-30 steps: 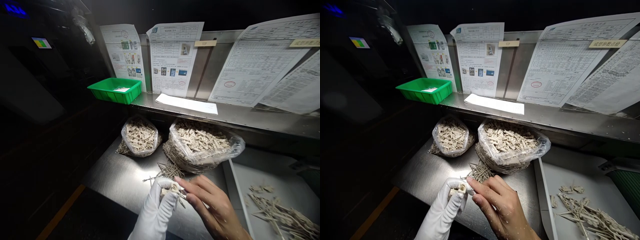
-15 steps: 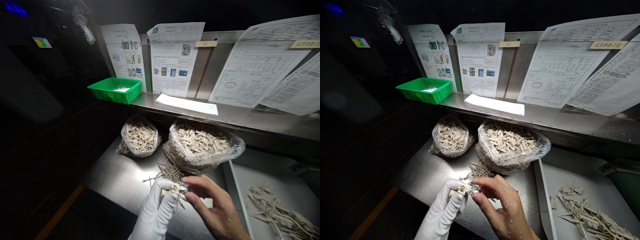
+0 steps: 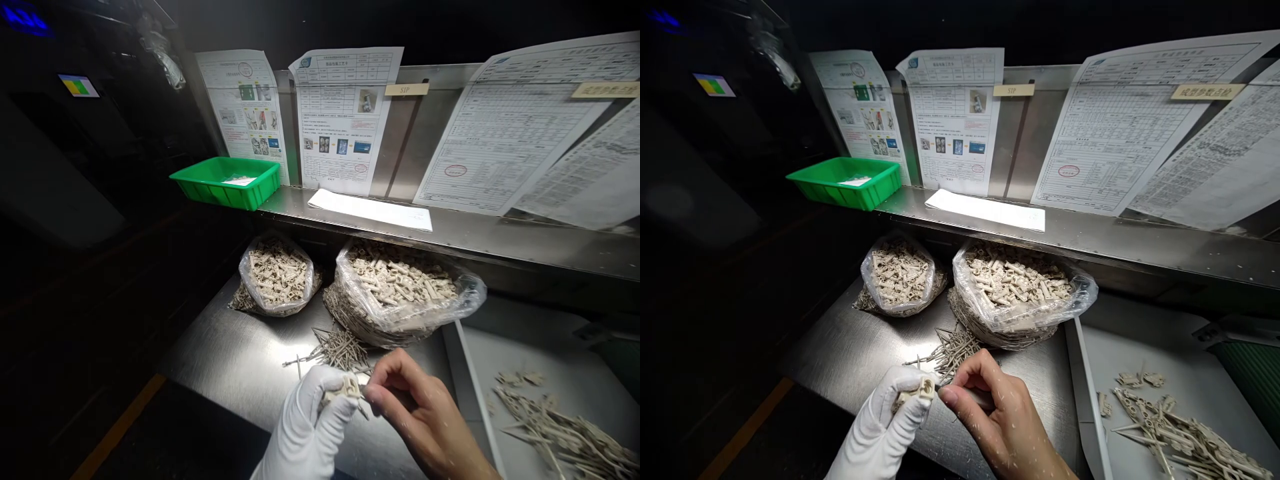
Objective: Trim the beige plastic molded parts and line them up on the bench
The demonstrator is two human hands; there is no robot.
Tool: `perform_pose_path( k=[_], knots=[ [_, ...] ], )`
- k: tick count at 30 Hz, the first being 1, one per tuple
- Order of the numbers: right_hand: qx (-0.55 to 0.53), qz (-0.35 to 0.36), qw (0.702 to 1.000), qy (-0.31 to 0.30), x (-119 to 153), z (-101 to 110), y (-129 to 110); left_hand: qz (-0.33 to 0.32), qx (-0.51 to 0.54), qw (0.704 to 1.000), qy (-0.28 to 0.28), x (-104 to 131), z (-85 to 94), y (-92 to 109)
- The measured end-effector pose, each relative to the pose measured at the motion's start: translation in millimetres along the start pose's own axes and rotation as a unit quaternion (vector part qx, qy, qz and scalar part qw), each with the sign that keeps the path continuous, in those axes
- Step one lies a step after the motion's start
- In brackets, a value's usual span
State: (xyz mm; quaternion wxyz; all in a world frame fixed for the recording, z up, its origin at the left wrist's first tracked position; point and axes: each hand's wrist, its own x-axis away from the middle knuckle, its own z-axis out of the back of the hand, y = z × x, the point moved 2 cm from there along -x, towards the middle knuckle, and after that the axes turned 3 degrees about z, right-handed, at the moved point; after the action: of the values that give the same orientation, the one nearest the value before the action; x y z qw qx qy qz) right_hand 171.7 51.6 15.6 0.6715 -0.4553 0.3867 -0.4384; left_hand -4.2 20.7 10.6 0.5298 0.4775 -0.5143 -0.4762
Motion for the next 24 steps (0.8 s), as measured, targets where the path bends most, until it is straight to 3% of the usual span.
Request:
perform_pose_path(
  k=[3, 5, 9, 15, 19, 24],
  knots=[
    [-0.067, -0.063, 0.995, -0.050, -1, 4, -5, 0.029, 0.033, 0.997, -0.064, -2, 0.7, -1],
    [-0.069, -0.066, 0.995, -0.033, 0, 8, -6, 0.052, 0.042, 0.994, -0.082, -3, 1.1, -4],
    [-0.030, -0.033, 0.999, -0.016, 1, 13, -1, 0.061, 0.025, 0.996, -0.065, -3, 1.7, -7],
    [-0.030, -0.007, 0.996, -0.083, -8, 21, -3, 0.078, 0.029, 0.992, -0.098, -4, 3.0, -4],
    [0.072, 0.031, 0.995, -0.069, -11, 26, -10, 0.096, 0.035, 0.988, -0.116, -6, 4.7, -6],
    [0.099, 0.064, 0.992, -0.041, -10, 23, -14, 0.058, -0.010, 0.995, -0.085, -7, 4.1, -11]
  ],
)
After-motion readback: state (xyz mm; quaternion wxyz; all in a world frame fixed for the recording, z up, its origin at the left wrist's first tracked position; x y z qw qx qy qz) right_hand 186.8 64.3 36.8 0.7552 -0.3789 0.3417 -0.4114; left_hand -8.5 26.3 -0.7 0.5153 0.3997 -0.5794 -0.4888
